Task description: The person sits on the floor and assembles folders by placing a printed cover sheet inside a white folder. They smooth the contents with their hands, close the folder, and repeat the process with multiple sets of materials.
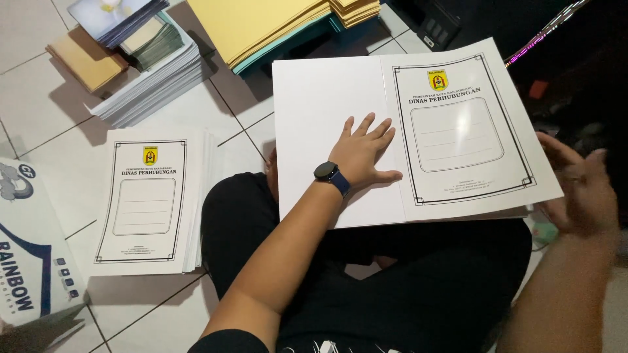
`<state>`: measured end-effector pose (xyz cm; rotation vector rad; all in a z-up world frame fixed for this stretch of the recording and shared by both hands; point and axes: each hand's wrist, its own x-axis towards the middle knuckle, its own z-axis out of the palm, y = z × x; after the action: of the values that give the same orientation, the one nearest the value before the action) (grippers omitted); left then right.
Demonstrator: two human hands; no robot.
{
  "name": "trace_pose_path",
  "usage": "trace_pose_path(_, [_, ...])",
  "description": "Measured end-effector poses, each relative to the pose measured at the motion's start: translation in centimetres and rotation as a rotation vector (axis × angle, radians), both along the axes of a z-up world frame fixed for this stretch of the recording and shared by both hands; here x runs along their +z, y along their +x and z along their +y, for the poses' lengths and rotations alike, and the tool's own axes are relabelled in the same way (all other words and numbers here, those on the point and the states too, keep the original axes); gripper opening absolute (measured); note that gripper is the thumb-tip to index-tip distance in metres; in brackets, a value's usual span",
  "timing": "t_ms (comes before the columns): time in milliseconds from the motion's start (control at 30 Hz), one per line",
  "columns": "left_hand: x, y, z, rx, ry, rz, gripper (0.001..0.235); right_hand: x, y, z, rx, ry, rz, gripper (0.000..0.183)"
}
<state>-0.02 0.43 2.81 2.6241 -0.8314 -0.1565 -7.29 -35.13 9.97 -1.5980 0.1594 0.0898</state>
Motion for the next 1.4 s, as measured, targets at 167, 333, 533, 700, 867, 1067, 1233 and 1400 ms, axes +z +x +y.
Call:
trace_pose_path(167, [0.7, -0.1, -0.2, 0.019, 0.047, 0.037, 0.097, -5.5, 1.7, 3.6, -0.180, 0.702, -0.160, 0.062])
trace_pose_path(333, [-0.4, 0.0, 0.1, 0.041, 0.070, 0.018, 0.097, -14.3, 1.4, 5.5, -0.030, 0.199, -0.276, 0.059])
trace_pose_path(533, [-5.0, 0.9, 0.9, 0.194, -0.427, -0.252, 0.059, -23.8, 0.8, 4.5, 0.175, -0.582, -0.422, 0.055])
trace_pose_path(700, [9.9, -7.0, 4.6, 0.355, -1.172, -0.390, 0.045, -8.7, 0.2, 14.5, 0.485, -0.898, -0.232, 0.059])
trace_pose_path(867, [16.0, -10.4, 2.5, 0.244, -0.959, -0.663, 0.047, -3.3, -1.0, 18.4, 0.408, -0.883, -0.282, 0.073])
trace_pose_path(1067, [1.3, 2.0, -2.1, 0.130, -0.186, -0.432, 0.048, -7.6, 0.5, 16.4, 0.458, -1.089, -0.115, 0.068])
trace_pose_path(1233, [-2.7, 4.2, -0.6, 0.233, 0.087, -0.120, 0.051, -6.8, 0.2, 17.5, 0.514, -1.198, -0.060, 0.067])
trace_pose_path(1400, [-1.8, 3.7, -0.7, 0.295, 0.037, -0.081, 0.060, -6.2, 2.8, 18.9, 0.568, -1.394, -0.104, 0.064])
